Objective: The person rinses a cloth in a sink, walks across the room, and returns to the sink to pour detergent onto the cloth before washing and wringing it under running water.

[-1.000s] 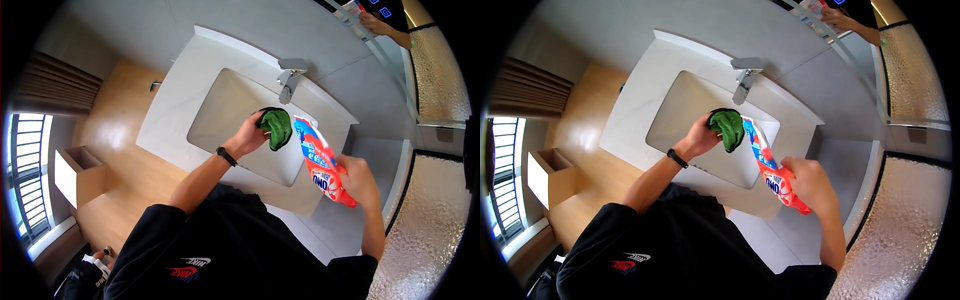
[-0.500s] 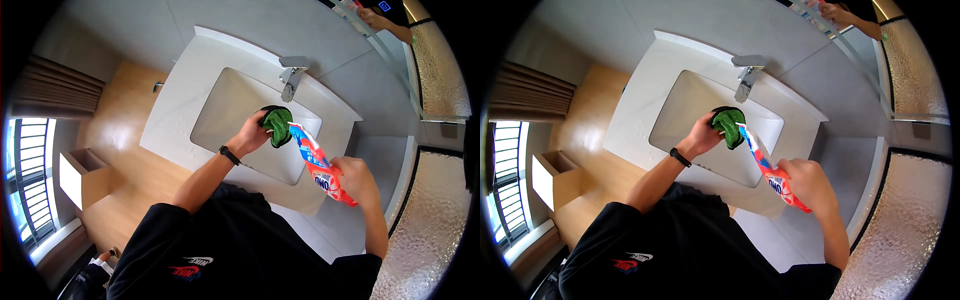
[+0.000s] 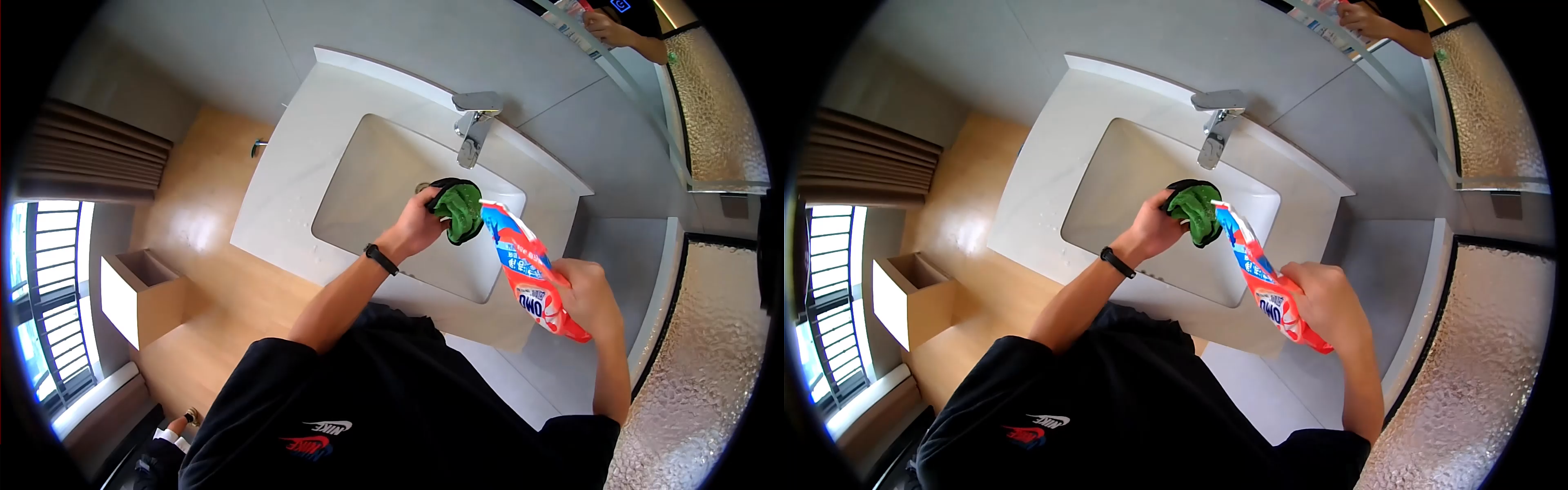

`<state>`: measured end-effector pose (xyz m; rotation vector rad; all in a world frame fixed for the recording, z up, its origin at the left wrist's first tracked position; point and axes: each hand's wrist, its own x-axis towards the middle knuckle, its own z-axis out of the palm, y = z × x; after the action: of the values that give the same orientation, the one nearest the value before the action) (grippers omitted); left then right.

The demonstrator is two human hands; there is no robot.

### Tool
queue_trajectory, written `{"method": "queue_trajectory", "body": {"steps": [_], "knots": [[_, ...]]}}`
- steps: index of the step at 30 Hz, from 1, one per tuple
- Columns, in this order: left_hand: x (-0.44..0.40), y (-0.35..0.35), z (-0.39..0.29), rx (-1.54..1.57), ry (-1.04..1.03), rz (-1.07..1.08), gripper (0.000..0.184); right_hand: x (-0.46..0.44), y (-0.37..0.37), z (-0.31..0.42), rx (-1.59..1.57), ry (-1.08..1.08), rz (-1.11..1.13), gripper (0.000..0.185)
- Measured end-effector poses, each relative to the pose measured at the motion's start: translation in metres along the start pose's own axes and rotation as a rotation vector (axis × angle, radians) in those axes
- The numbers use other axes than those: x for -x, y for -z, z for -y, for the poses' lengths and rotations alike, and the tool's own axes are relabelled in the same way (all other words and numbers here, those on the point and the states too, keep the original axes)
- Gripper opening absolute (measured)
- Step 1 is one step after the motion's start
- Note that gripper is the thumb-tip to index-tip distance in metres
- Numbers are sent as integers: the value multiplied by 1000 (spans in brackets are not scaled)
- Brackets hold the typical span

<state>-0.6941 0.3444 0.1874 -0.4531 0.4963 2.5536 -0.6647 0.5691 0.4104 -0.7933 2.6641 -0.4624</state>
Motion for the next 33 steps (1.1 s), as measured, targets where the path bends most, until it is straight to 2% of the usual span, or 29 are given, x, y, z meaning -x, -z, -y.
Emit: {"method": "queue_trajectory", "body": {"steps": [2, 6, 9, 12, 14, 16, 18, 20, 24, 27, 29, 30, 32, 33], "knots": [[-2, 8, 1, -36, 21, 80, 35, 4, -4, -1, -40, 39, 1, 13], [-5, 4, 3, -36, 19, 27, 36, 2, 3, -2, -7, -26, -12, 13], [-4, 13, 7, -26, 35, 73, 31, 3, -4, -2, -116, -74, 7, 14], [-1, 0, 4, -20, 8, 26, 31, 1, -4, -12, -18, -24, 38, 13], [-7, 12, 5, -13, 13, 50, 31, 3, -5, -15, -155, -72, 2, 17], [-5, 14, 5, -25, 38, 88, 31, 1, -8, -11, -121, -50, 43, 18], [-2, 4, 3, -22, 15, 19, 32, -1, -5, -11, -66, -21, 78, 18], [-6, 10, 3, -16, 11, 32, 32, 3, -6, -8, -111, -38, -54, 13], [-3, 7, 2, -23, 15, 13, 33, 5, -9, -6, -147, -72, -20, 13], [0, 11, 2, 19, 11, 10, 34, 13, -15, -15, -187, -83, -128, 15], [4, 12, -1, 80, 11, 16, 35, 23, -18, -23, -173, -211, -183, 21], [5, 11, -2, 140, 12, 26, 35, 29, -23, -33, -174, -205, -186, 21], [7, 12, -4, 154, -3, 50, 36, 37, -40, -53, -119, -195, -368, 20], [8, 12, -5, 169, -11, 75, 36, 35, -44, -58, -124, -194, -370, 20]]}}
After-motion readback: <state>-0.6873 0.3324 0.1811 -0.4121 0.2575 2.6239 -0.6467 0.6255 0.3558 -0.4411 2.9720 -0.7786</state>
